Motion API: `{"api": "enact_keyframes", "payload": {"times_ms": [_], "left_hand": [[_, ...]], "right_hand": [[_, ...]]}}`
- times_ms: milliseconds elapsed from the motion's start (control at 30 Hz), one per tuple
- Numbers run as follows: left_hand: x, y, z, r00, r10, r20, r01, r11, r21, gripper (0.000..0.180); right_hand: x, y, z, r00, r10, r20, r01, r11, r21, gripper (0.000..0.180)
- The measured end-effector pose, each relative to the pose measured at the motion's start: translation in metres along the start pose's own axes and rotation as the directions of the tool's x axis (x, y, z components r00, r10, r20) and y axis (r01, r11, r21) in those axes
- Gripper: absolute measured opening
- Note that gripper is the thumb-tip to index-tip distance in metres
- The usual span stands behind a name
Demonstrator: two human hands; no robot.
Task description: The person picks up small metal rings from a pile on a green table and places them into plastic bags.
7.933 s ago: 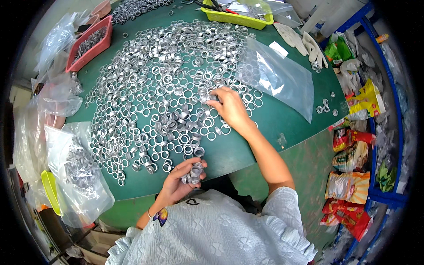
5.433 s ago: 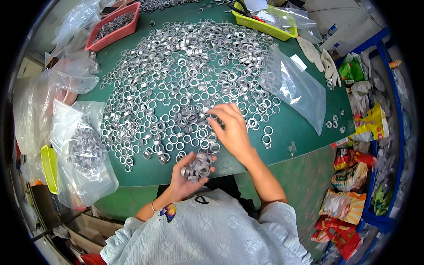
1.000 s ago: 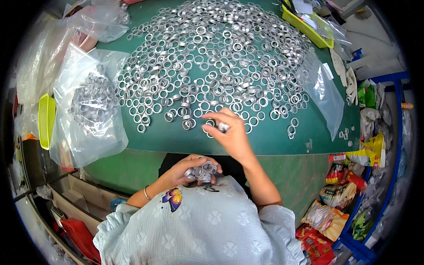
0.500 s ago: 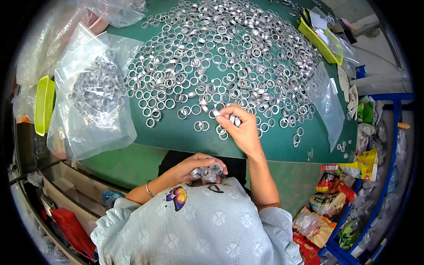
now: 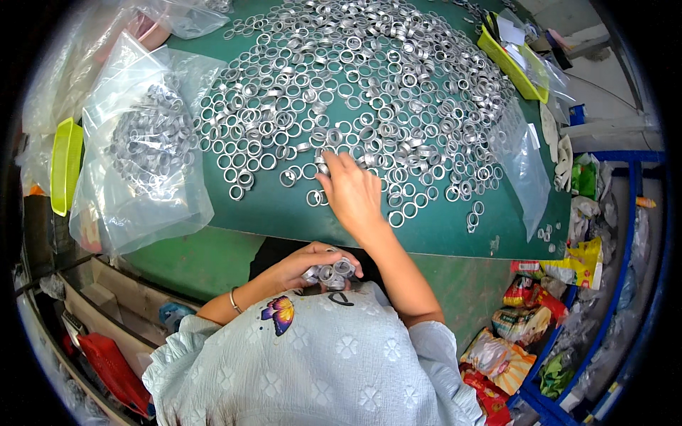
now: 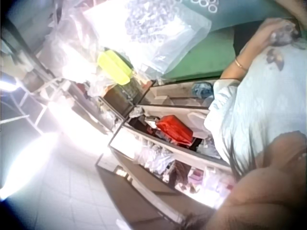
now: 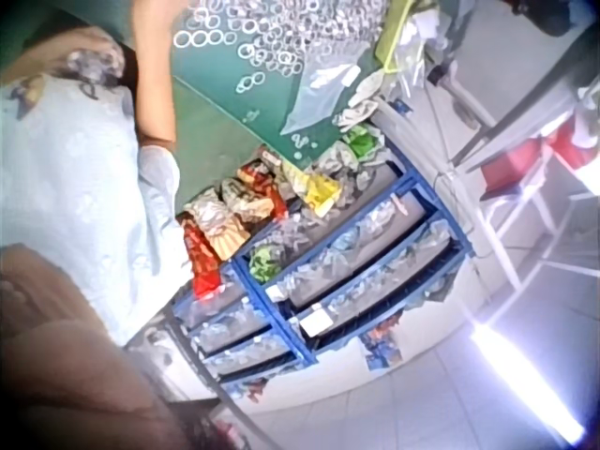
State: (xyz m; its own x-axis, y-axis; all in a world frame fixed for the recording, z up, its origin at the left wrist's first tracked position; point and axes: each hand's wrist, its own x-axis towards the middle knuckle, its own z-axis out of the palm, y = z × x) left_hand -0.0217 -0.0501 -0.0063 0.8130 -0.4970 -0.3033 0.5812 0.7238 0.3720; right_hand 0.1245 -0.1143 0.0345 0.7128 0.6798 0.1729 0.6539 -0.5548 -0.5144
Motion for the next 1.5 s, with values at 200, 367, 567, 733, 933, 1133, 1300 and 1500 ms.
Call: {"api": "enact_keyframes", "payload": {"times_ms": [200,367,567,733,933,1133,1300,1500], "left_hand": [[-0.007,0.004,0.002,0.999,0.031,-0.013,-0.031,0.999,-0.036,0.042],[-0.002,0.005,0.002,1.000,0.017,0.024,-0.016,0.999,-0.038,0.040],[0.002,-0.001,-0.001,1.000,0.020,0.020,-0.020,1.000,-0.021,0.040],[-0.005,0.008,0.000,0.999,0.042,-0.002,-0.042,0.999,-0.023,0.040],[-0.007,0.011,-0.002,0.998,0.059,0.029,-0.057,0.995,-0.078,0.039],[-0.005,0.013,0.001,1.000,0.006,0.026,-0.004,0.996,-0.088,0.035],[-0.014,0.012,-0.004,0.997,0.064,0.050,-0.054,0.984,-0.169,0.033],[-0.016,0.017,-0.002,0.995,0.088,0.041,-0.083,0.990,-0.117,0.034]], "right_hand": [[0.000,0.033,-0.015,0.980,0.148,-0.134,-0.155,0.987,-0.044,0.016],[0.009,0.025,-0.019,0.974,0.042,-0.222,-0.011,0.990,0.139,0.017],[0.046,0.004,0.008,0.992,-0.074,-0.102,0.073,0.997,-0.019,0.016],[0.047,0.016,0.008,0.997,-0.039,-0.070,0.031,0.993,-0.112,0.008],[0.057,-0.014,-0.014,0.997,-0.074,-0.034,0.075,0.997,0.010,0.024],[0.094,-0.034,0.041,0.909,-0.379,0.174,0.371,0.925,0.078,0.029],[0.071,-0.023,0.012,0.908,-0.322,0.269,0.333,0.943,0.006,0.024],[0.093,-0.051,0.037,0.939,-0.337,0.065,0.334,0.941,0.055,0.015]]}}
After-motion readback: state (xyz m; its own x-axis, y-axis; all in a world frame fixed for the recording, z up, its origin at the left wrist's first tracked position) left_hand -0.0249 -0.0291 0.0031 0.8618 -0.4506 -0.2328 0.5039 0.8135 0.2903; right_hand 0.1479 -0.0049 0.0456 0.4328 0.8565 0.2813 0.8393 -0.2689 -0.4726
